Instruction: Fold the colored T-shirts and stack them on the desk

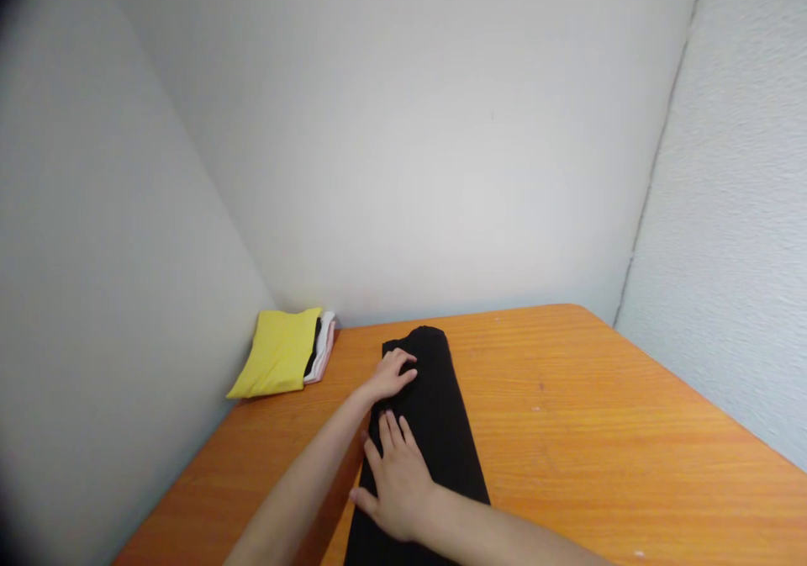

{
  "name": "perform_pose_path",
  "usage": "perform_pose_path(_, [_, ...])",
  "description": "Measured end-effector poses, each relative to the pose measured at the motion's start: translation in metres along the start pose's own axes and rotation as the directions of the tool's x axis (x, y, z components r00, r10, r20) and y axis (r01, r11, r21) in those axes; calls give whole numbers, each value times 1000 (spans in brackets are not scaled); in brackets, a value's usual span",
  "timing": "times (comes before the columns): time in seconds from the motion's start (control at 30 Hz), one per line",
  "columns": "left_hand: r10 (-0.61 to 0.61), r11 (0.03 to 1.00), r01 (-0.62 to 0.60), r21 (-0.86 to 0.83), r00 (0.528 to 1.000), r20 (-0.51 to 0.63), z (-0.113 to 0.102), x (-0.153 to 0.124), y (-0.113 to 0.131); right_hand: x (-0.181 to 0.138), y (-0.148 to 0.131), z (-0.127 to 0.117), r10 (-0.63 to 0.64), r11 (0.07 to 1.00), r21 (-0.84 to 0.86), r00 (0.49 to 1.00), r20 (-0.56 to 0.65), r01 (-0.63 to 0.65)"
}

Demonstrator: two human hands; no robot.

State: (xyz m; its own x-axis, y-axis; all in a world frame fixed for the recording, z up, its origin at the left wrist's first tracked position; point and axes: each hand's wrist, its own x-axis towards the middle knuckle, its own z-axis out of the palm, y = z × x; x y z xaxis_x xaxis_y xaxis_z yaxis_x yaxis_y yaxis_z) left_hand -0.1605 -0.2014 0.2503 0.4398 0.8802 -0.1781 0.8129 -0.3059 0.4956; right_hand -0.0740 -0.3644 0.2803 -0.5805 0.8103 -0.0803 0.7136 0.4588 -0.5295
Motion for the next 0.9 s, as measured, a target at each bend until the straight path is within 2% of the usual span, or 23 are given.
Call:
perform_pose_path(0.1, [75, 992, -80, 98, 995, 59, 9, -13, 3, -1, -2, -5, 7, 1000, 6, 1000, -16, -7])
perform_pose_path(0.2, [74, 980, -91, 175, 992, 101, 16, -15, 9, -4, -7, -12, -6, 1000, 5, 1000, -15, 6])
perform_pose_path(0.3, [57, 970, -76, 231, 994, 89, 21, -14, 14, -12, -17, -8, -55, 998, -3, 998, -11, 55])
perform_pose_path(0.37, [59, 965, -72, 250, 997, 59, 22, -15, 17, -22, -27, 3, -144, 989, -17, 990, 2, 144])
perform_pose_path(0.5, [91, 969, -86, 232, 996, -13, 17, -20, 26, -47, -53, 21, -366, 931, 10, 927, 81, 366])
perform_pose_path(0.6, [131, 978, -115, 175, 988, -84, 1, -30, 32, -74, -66, -2, -527, 848, 162, 838, 144, 505])
perform_pose_path(0.67, [157, 981, -138, 135, 978, -136, -15, -48, 33, -97, -60, -35, -554, 822, 257, 817, 158, 508])
perform_pose_path(0.77, [265, 964, -259, 57, 952, -157, -41, -102, 27, -138, -23, -75, -429, 889, 257, 886, 173, 380])
perform_pose_path(0.83, [393, 919, -392, 36, 917, -64, -54, -151, 22, -168, 12, -81, -307, 946, 164, 937, 166, 281])
perform_pose_path(0.9, [515, 848, -525, 69, 848, 125, -60, -201, 20, -197, 45, -69, -230, 973, 31, 963, 136, 228])
